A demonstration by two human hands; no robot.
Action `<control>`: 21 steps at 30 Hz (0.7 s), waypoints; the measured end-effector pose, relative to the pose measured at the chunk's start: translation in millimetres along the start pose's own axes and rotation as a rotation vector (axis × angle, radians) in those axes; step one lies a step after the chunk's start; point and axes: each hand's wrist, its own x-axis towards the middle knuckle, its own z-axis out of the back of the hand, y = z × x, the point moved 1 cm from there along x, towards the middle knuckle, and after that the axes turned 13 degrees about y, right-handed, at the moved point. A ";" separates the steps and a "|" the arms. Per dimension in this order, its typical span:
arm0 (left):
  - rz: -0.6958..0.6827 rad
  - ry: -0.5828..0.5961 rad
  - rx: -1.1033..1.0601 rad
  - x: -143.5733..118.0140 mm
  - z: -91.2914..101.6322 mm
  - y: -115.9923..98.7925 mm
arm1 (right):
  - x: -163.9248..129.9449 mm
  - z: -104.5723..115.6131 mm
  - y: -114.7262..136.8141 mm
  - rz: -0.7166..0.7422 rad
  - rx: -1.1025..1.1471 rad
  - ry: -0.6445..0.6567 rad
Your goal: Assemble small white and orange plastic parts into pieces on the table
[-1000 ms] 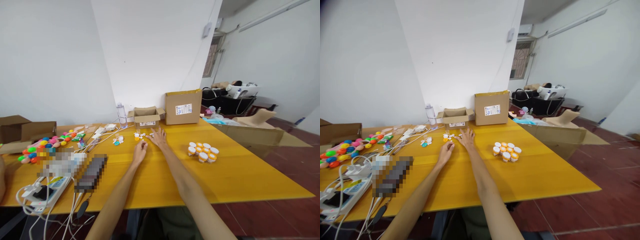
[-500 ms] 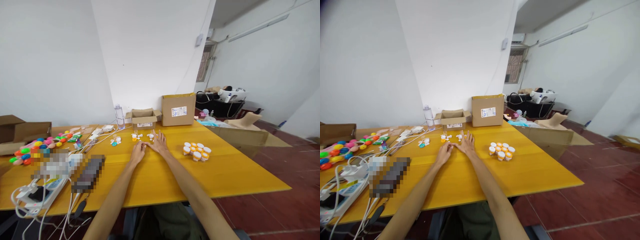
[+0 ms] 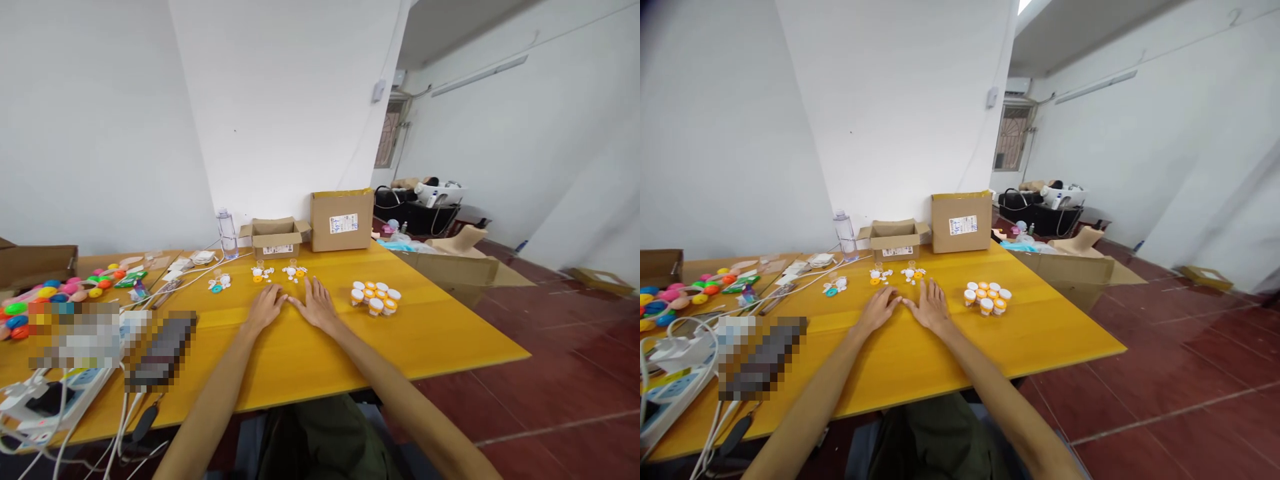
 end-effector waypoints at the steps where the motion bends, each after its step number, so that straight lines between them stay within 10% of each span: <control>1: -0.001 0.001 -0.003 -0.2 0.3 -0.4 | -6.9 -0.8 -2.3 -0.002 0.001 0.008; 9: 0.013 -0.018 0.014 0.3 -0.6 1.1 | -63.5 10.5 -36.0 0.127 -0.168 -0.160; 15: -0.016 -0.004 0.090 3.0 -2.7 5.0 | -66.5 44.2 -65.1 0.059 -0.324 -0.302; 21: -0.065 0.014 0.214 2.6 -8.3 5.5 | -66.3 31.8 -82.8 0.095 -0.381 -0.338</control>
